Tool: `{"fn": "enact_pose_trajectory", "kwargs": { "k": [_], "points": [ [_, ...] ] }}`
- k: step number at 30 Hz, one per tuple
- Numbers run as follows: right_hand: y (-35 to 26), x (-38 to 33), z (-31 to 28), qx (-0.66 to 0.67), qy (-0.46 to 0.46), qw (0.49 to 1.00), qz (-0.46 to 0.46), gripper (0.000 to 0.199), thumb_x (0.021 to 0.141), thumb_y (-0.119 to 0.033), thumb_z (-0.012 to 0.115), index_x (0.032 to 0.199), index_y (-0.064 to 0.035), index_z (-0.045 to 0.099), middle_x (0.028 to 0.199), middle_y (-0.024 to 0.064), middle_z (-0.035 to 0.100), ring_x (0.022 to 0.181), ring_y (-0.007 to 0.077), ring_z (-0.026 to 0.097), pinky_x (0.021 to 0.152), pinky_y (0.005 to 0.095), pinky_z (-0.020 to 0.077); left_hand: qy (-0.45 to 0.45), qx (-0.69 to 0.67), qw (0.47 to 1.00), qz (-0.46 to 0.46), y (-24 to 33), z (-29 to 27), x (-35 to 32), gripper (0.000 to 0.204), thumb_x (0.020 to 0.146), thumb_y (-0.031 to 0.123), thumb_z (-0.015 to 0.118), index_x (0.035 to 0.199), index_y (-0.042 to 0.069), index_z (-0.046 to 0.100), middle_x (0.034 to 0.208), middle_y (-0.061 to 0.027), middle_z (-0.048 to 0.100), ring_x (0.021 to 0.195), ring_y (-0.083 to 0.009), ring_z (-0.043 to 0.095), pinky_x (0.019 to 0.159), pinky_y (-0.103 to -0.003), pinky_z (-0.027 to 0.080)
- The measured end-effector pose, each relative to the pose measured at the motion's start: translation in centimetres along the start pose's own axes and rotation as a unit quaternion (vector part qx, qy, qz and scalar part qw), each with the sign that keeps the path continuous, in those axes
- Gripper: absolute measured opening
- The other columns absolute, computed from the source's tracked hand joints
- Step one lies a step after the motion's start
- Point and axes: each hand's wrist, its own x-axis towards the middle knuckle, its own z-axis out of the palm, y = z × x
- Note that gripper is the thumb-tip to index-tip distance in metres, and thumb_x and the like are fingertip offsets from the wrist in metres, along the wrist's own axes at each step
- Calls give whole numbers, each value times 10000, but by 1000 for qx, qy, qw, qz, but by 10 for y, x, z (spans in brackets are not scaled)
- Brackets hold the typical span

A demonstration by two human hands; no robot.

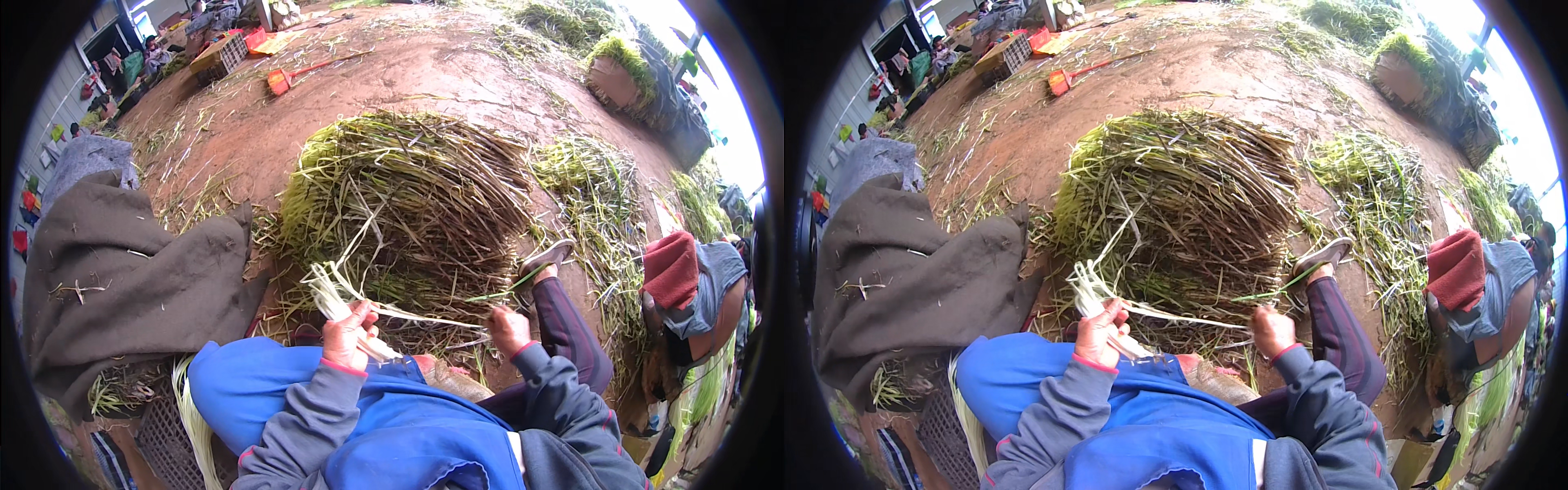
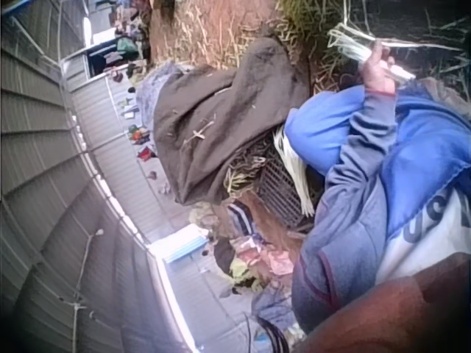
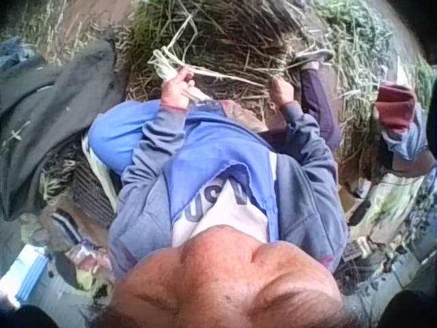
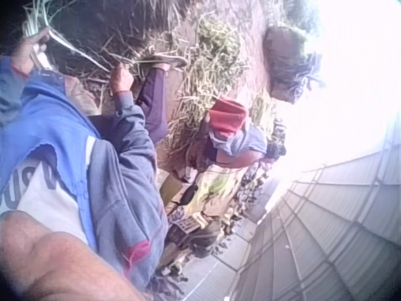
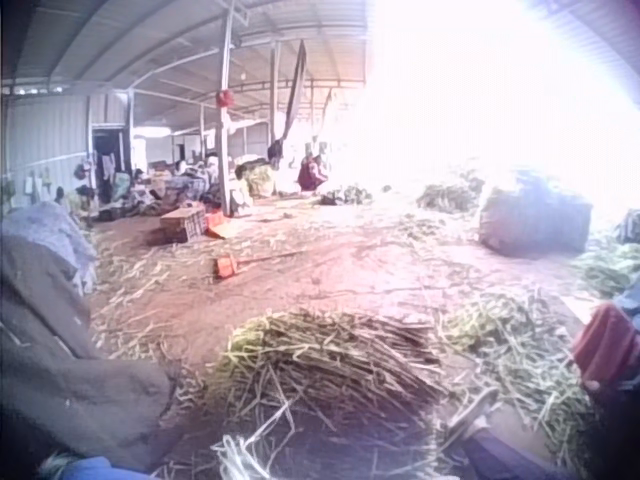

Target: The person sits on the ground and repeatedly pulls apart long green plant stalks by hand, separating the fibrous strands and discarding the remaining material. The process is continuous and repetitive throughout the clip.

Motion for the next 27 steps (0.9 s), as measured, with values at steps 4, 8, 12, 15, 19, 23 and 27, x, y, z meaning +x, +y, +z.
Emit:
{"fn": "enact_pose_trajectory", "kwargs": {
  "k": [4,8,12,15,19,23,27],
  "points": [
    [91,-8,3,-248,-82,958,117,45,755,-110,594,761,-68,610,775,136,609,683,331,634,590,454,500,-2,23,999,32,11,3,-3,80,876,83,671,925,37,627,848,-76,661,669,-109,573,520,-251,445],
    [58,14,-7,-120,-37,990,67,349,723,-88,615,1071,-83,601,871,186,598,771,372,630,651,473,508,-6,66,997,35,7,7,-8,100,841,64,705,885,10,634,803,-91,672,594,-123,593,507,-246,483],
    [-74,52,-29,264,55,962,-36,207,803,-216,727,929,-55,693,931,128,627,838,287,643,712,375,530,-32,127,991,28,-11,14,-11,117,823,38,718,869,-21,628,775,-109,673,576,-132,613,494,-243,495],
    [-153,68,-51,410,56,903,-119,214,819,-198,713,937,-21,691,917,123,631,827,262,634,723,339,518,-34,155,987,25,-20,19,-14,108,828,50,718,842,-18,636,754,-97,668,568,-133,602,504,-240,481],
    [-193,82,-65,487,-119,865,-17,255,870,-185,691,977,43,656,932,85,632,871,133,593,771,293,493,-33,168,985,34,-21,19,-13,118,817,74,737,798,5,643,699,-71,648,553,-124,581,497,-232,438],
    [-194,89,-58,548,-202,810,48,277,869,-187,690,1006,48,634,828,49,654,746,98,592,700,256,496,-30,154,988,16,-19,17,-12,120,801,63,748,799,14,638,673,-53,629,528,-115,556,483,-231,414],
    [-190,91,-51,597,-138,789,36,288,872,-218,673,998,38,633,783,47,653,704,92,574,640,260,486,-27,160,987,9,-20,17,-12,119,790,39,746,815,18,632,664,-37,614,515,-108,542,479,-229,412]
  ]
}}
